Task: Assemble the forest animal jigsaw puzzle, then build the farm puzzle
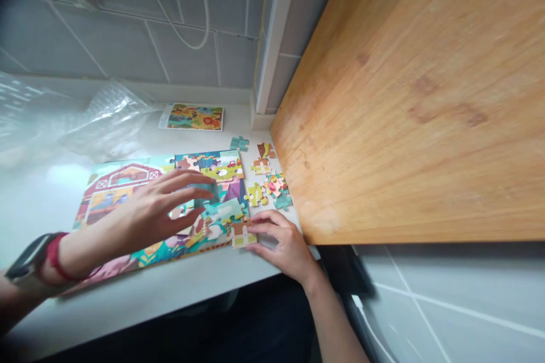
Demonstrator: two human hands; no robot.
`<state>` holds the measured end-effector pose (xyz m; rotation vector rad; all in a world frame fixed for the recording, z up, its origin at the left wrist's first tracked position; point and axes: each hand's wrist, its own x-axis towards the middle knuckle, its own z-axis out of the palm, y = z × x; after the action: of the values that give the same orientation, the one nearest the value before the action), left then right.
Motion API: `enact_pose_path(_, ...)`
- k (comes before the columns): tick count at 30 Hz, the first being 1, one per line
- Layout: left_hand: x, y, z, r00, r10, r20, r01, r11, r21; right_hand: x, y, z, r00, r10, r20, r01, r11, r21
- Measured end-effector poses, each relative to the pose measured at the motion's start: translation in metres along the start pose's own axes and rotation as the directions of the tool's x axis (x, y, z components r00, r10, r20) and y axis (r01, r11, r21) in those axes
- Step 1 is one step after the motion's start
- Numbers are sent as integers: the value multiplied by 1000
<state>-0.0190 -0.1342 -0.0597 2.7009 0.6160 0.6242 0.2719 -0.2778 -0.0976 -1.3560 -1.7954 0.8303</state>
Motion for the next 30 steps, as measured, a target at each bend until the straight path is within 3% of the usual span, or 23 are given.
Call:
enact_pose_path(3,-11,-7,-10,998,-34,49,27,991,130,1,0,1,1000,-18,6,18,999,-27)
enact_pose_path(8,-28,-8,-2,995,-83,50,72,980,188,1,2,2,999,-41,-1,41,998,-47)
enact_pose_path(15,-6,18,25,992,9,127,-22,995,101,0,3,3,994,-109,5,109,986,-128)
enact_pose_path(20,3,15,44,996,18,91,-26,996,86,0,1,5,993,-120,-8,117,979,-168)
enact_pose_path(30,-7,11,49,1000,4,22,-5,1000,13,3,-2,7,996,-88,-22,80,967,-243)
